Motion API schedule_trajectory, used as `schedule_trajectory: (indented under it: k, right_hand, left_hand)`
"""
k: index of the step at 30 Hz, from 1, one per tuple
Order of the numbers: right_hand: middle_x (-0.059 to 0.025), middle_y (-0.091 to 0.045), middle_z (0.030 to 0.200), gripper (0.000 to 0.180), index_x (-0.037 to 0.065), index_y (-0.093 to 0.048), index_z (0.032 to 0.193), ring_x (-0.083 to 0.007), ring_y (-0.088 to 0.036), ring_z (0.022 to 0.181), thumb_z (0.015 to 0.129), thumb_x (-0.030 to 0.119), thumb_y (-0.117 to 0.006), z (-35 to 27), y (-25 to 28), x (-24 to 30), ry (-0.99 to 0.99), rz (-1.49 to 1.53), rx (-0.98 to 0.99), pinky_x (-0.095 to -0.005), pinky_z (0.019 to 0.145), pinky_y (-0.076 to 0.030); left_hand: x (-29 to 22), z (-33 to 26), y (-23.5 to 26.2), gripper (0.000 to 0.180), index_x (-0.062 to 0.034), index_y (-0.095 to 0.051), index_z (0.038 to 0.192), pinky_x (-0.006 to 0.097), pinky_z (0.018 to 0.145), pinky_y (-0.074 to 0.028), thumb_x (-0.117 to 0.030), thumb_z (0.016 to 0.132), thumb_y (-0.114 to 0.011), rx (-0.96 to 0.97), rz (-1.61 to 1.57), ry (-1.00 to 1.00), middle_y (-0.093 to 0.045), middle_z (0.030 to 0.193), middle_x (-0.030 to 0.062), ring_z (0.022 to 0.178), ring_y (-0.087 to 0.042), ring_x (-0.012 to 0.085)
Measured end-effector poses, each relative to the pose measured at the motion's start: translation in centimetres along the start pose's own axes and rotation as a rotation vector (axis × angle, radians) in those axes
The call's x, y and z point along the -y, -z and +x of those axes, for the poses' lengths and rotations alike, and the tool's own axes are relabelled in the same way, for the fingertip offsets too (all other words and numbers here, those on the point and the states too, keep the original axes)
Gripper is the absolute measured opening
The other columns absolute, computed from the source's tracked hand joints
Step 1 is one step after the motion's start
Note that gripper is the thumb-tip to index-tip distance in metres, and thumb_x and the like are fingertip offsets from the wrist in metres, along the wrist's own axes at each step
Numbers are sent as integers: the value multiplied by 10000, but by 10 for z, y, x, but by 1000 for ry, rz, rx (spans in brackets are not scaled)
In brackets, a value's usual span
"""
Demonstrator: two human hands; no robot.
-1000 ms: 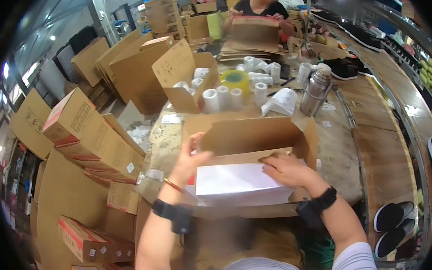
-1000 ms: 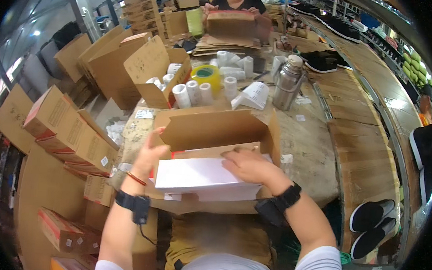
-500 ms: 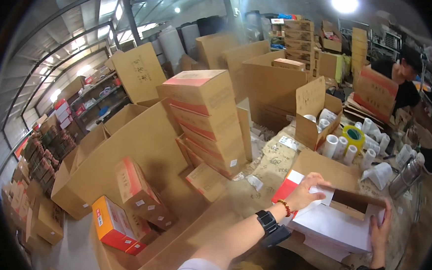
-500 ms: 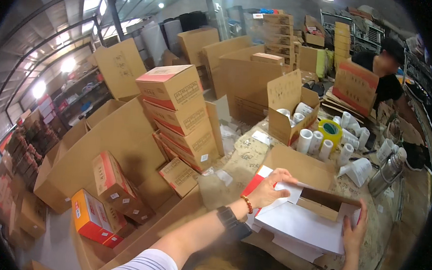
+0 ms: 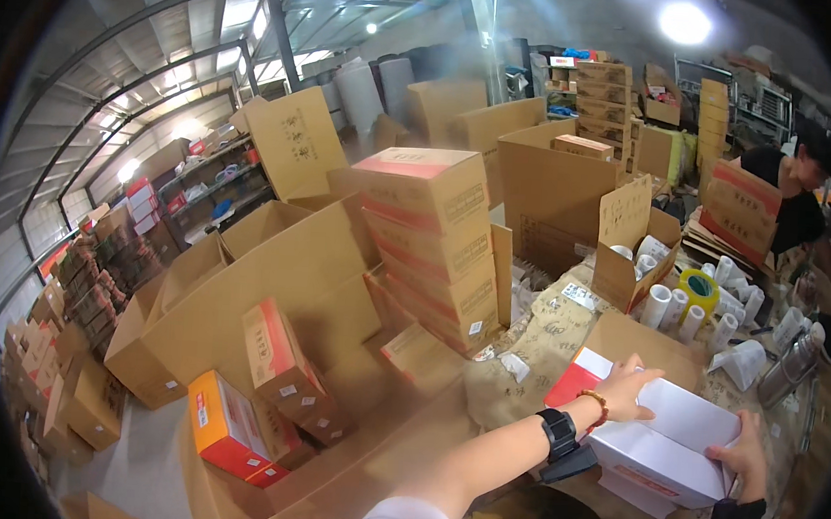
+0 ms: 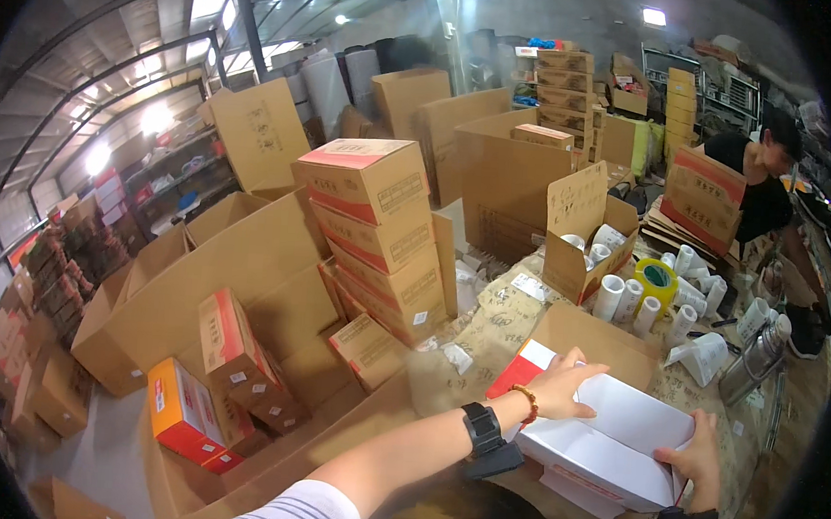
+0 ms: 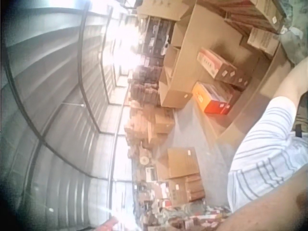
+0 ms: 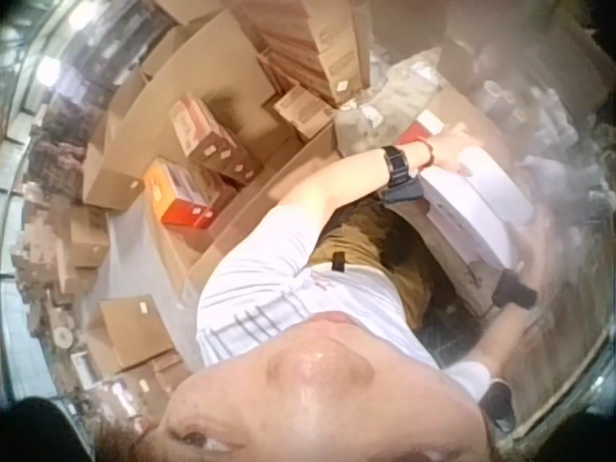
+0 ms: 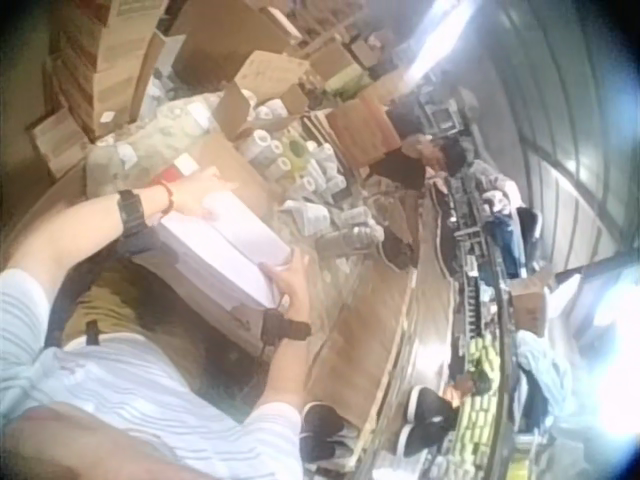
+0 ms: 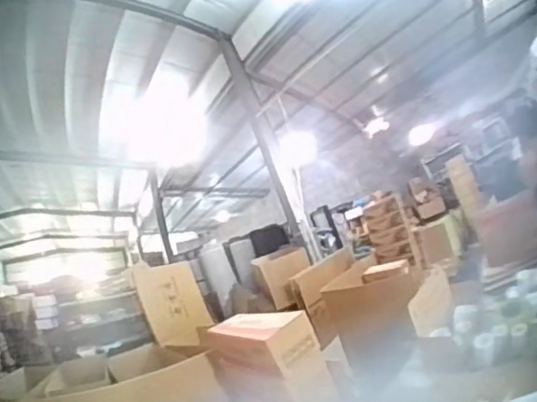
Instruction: The person is packaging shoes into boxes and stacking them in a large carton.
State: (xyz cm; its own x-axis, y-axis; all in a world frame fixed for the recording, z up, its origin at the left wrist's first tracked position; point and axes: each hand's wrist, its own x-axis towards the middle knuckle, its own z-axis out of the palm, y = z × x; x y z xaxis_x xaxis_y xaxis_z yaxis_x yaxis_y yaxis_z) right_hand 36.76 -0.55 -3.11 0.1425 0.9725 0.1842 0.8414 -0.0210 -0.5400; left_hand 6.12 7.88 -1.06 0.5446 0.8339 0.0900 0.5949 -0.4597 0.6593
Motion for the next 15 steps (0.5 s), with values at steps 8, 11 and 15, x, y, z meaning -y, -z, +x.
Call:
schedule_trajectory:
  k: [8, 11, 15]
  right_hand:
    - [-134, -474, 1046, 437, -8, -505, 1037, -333, -514, 967, 713, 194, -717, -26, -15, -2, 50, -76, -290, -383, 822, -430]
    - [-139, -474, 1079, 316, -7, -512, 1008, -306, -512, 977, 878, 275, -572, -28, 7, -24, 74, 39, -259, -372, 846, -412]
    - [-128, -475, 1122, 293, 9, -513, 975, -253, -498, 1039, 951, 297, -469, -53, 79, -2, 133, 107, -308, -345, 906, -383]
  left_hand:
    - [-3, -18, -6, 612, -109, -491, 1211, 423, 780, -497, -220, 685, -784, -159, 132, -75, -421, 1188, 142, 1028, -521, 323]
    - [-23, -24, 12, 483, -87, -512, 1181, 395, 767, -496, -187, 756, -719, -523, -189, -248, -440, 1194, 148, 916, -581, 286]
    - [-50, -38, 42, 445, -105, -507, 1238, 419, 871, -455, -299, 849, -599, -466, -10, -248, -465, 1244, 173, 997, -573, 279]
